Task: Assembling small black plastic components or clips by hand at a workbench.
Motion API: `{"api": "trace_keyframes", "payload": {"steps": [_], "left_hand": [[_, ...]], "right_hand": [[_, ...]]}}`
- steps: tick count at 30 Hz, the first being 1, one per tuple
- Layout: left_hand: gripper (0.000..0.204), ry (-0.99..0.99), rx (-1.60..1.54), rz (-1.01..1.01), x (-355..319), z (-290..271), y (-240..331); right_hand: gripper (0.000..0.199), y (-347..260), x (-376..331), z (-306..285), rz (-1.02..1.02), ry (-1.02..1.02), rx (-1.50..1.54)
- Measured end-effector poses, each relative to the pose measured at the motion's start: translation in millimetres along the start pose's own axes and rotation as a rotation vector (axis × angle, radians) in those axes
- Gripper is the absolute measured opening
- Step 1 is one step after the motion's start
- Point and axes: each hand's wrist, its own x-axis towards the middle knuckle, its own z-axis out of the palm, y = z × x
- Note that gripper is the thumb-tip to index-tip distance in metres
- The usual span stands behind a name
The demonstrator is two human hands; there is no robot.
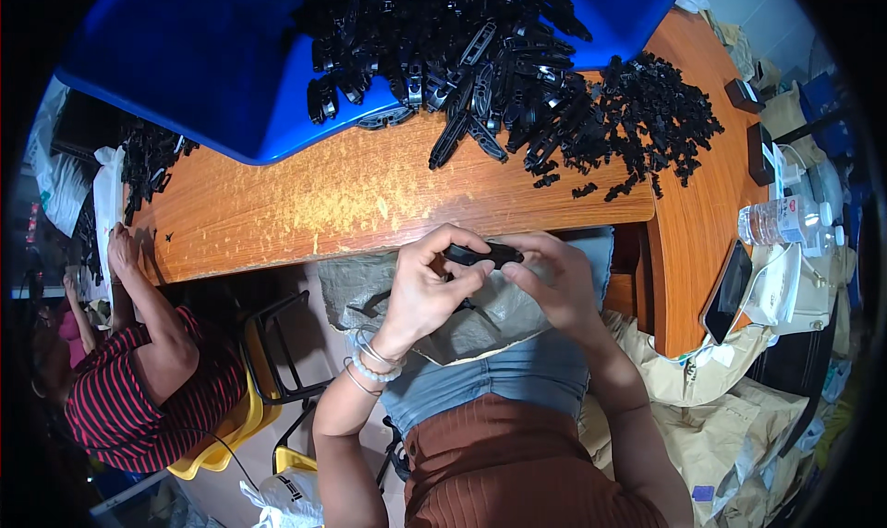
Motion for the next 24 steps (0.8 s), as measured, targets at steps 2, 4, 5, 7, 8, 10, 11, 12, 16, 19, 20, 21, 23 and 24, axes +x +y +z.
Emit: {"api": "trace_keyframes", "payload": {"steps": [2,4,5,7,8,10,11,12,16,19,20,21,23,24], "left_hand": [[0.012,-0.022,0.054,-0.022,1.1,1.8,2.3],[0.011,-0.059,0.024,-0.03,3.8,1.3,6.7],[0.011,-0.09,-0.007,-0.037,6.0,-0.3,7.9],[0.013,-0.078,0.022,-0.021,21.9,-11.2,5.6],[0.017,-0.065,0.052,-0.006,34.1,-18.4,6.8],[0.02,0.188,0.748,0.273,64.0,-38.4,17.7],[0.022,0.319,0.963,0.464,84.3,-55.1,13.2],[0.027,0.462,1.18,0.658,99.8,-72.8,7.3],[0.028,0.434,1.379,0.513,120.5,-86.2,5.1],[0.037,0.394,1.421,0.379,117.0,-85.5,5.4],[0.033,0.478,1.458,0.472,112.8,-84.1,4.2],[0.029,0.562,1.491,0.564,107.4,-82.6,2.9],[0.024,0.547,1.113,0.48,91.5,-71.7,1.9],[0.02,0.525,0.736,0.391,82.5,-64.0,1.6]], "right_hand": [[0.022,4.3,-1.4,0.0,-0.057,0.029,-0.025],[0.023,5.6,-2.9,-2.6,-0.114,0.063,-0.052],[0.023,6.4,-3.6,-5.4,-0.057,0.025,-0.003],[0.024,11.2,-4.4,-10.0,-0.001,-0.009,0.042],[0.022,18.1,-3.8,-12.3,-0.094,-0.121,0.053],[0.02,23.5,-3.7,-18.3,-0.179,-0.222,0.054],[0.017,22.3,-2.4,-19.6,-0.256,-0.195,-0.032],[0.015,19.3,-0.1,-20.6,-0.34,-0.175,-0.114],[0.01,34.4,20.8,-45.6,-0.499,0.508,-0.803],[0.01,32.3,32.0,-59.2,-0.427,0.522,-1.084],[0.01,35.3,33.4,-62.1,-0.422,0.523,-1.086],[0.011,39.3,34.5,-64.0,-0.435,0.507,-1.071],[0.012,44.1,34.3,-63.8,-0.442,0.488,-1.053],[0.013,45.7,33.9,-62.1,-0.449,0.498,-0.897]]}}
